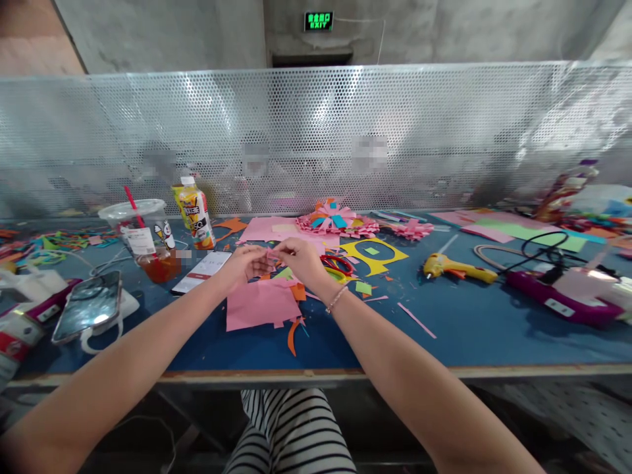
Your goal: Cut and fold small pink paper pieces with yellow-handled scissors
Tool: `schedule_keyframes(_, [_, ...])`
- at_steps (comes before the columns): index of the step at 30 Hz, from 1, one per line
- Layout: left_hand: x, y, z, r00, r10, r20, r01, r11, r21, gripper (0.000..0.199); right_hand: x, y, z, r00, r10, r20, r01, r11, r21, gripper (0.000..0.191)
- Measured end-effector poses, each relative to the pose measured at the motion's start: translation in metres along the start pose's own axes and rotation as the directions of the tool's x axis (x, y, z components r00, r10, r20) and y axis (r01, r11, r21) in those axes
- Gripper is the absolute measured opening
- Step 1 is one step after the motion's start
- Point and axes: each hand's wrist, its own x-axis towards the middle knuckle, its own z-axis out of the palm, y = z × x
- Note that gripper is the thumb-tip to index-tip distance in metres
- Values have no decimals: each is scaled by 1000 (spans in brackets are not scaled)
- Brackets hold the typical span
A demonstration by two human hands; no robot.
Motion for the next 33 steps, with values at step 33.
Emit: schedule_keyframes(33, [2,-1,-3,999,35,-40,-39,992,-118,14,0,7,3,998,-53,15,53,998,-22,18])
